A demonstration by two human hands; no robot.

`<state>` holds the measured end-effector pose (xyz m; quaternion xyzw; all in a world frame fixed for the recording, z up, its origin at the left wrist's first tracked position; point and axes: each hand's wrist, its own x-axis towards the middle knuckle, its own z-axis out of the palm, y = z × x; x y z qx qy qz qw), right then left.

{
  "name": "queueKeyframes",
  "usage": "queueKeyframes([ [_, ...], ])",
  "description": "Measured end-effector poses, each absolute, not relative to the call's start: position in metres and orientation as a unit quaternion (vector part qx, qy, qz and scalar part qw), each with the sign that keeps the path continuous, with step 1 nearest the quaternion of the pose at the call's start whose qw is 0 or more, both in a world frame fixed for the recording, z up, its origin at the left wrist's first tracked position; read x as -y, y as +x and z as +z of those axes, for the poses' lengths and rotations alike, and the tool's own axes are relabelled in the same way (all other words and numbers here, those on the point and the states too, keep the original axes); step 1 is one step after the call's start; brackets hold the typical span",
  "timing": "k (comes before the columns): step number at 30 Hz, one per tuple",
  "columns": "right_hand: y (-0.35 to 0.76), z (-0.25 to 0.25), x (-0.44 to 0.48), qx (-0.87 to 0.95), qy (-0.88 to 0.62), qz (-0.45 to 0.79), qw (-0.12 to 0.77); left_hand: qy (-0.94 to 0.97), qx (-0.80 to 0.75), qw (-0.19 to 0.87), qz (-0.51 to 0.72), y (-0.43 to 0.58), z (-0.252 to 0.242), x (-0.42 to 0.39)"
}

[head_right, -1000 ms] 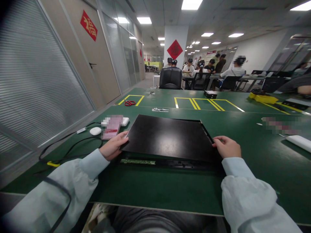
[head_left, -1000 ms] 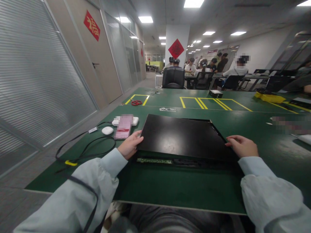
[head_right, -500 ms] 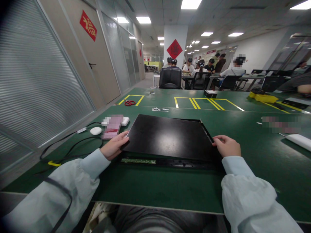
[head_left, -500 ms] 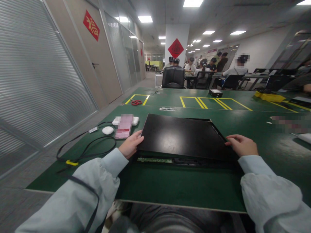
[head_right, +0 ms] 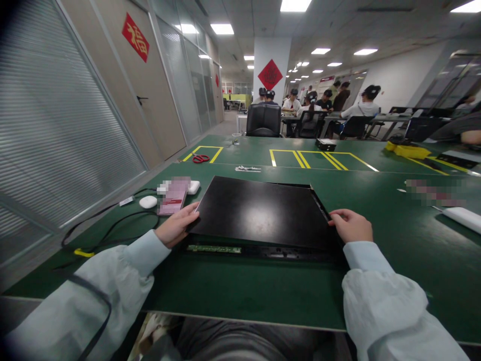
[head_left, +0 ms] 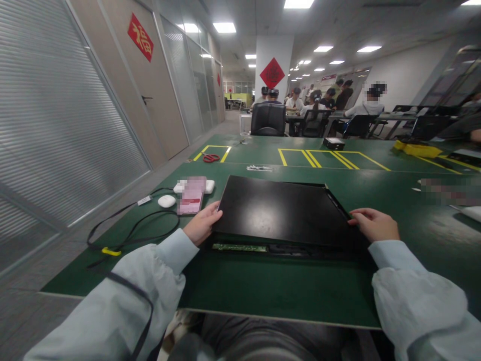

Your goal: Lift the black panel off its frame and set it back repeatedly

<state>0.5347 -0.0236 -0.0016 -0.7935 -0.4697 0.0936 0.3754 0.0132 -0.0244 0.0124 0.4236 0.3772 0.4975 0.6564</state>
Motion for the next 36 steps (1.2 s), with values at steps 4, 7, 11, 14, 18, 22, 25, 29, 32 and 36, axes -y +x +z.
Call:
queueKeyframes([
  [4, 0.539, -0.008, 0.021, 0.477, -0.788, 0.077, 0.382, 0.425, -0.373, 0.657, 0.498, 0.013, 0.013, 0.024],
  [7, 0.542, -0.013, 0.018, 0.472, -0.788, 0.076, 0.387, 0.428, -0.368, 0.66, 0.496, 0.013, 0.013, 0.024],
  [11, 0.54, -0.011, 0.019, 0.466, -0.793, 0.089, 0.382, 0.436, -0.367, 0.656, 0.495, 0.013, 0.012, 0.025],
  [14, 0.536, -0.004, 0.022, 0.463, -0.795, 0.09, 0.381, 0.44, -0.368, 0.654, 0.493, 0.013, 0.011, 0.024],
  [18, 0.532, 0.002, 0.024, 0.467, -0.796, 0.102, 0.371, 0.437, -0.361, 0.657, 0.496, 0.012, 0.01, 0.024],
  [22, 0.533, 0.001, 0.024, 0.459, -0.798, 0.111, 0.375, 0.437, -0.358, 0.659, 0.496, 0.012, 0.01, 0.024],
  [25, 0.534, 0.0, 0.023, 0.46, -0.792, 0.111, 0.385, 0.436, -0.364, 0.658, 0.494, 0.012, 0.012, 0.024],
  [29, 0.533, 0.004, 0.024, 0.463, -0.793, 0.108, 0.38, 0.441, -0.371, 0.653, 0.492, 0.012, 0.014, 0.026],
  [32, 0.53, 0.006, 0.025, 0.46, -0.797, 0.111, 0.376, 0.444, -0.367, 0.655, 0.489, 0.011, 0.013, 0.026],
  [36, 0.528, 0.007, 0.026, 0.454, -0.8, 0.112, 0.375, 0.459, -0.365, 0.652, 0.481, 0.007, 0.009, 0.024],
])
